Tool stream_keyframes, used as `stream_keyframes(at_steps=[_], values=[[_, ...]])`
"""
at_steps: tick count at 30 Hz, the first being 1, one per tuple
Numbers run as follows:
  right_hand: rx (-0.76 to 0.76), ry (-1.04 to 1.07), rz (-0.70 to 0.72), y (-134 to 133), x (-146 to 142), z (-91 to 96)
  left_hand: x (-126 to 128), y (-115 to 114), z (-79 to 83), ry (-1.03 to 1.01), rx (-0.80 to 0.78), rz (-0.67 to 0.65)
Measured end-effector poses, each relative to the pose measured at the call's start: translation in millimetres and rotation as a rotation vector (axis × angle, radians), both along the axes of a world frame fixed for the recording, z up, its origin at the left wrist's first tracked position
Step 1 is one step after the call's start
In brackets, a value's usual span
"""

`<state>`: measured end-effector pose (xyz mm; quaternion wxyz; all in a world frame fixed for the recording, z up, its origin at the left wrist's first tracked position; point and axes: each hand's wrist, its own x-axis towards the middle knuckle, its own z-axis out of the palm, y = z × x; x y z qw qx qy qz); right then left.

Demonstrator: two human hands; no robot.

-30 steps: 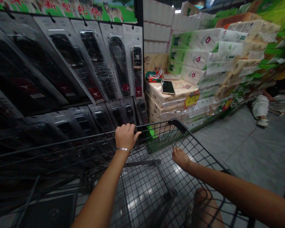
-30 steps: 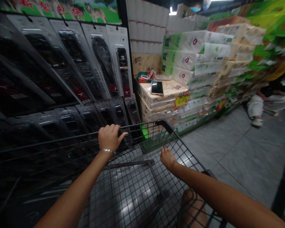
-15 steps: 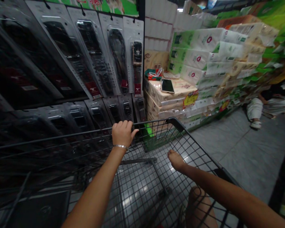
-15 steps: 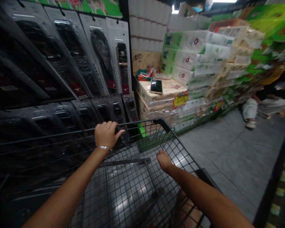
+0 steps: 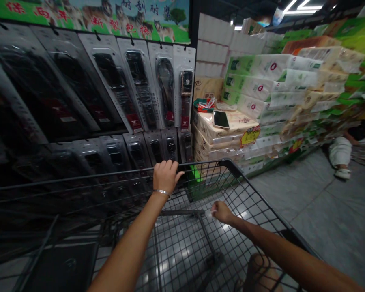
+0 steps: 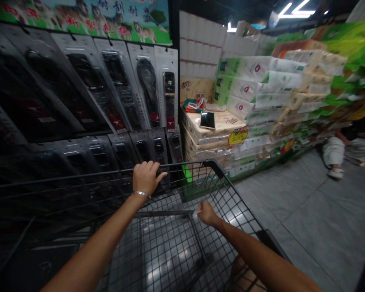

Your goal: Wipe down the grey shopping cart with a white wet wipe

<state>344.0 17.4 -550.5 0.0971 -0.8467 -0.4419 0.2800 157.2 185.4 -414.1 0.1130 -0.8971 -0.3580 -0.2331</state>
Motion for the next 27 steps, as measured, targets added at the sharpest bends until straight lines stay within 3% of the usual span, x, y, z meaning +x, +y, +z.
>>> stream_keyframes(at_steps=[6,10,18,27], values=[[0.115,0.095,0.039,29.2,-32.2,1.2,-11.0,-19.5,-5.1,-0.029,0.017,-0.011],[0.135,0.049,0.071,31.3,-32.5,-0.6,-23.3,-28.2,-9.1,0.006,0.039,-0.008],[0.079,-0.143,0.094,15.6,-12.1,-8.3,-75.1,-8.7,-7.5,0.07,0.024,0.021],[0.069,-0.139,0.061,9.0,-49.7,-40.5,-71.0,-1.5,-15.7,0.104,0.024,0.041]])
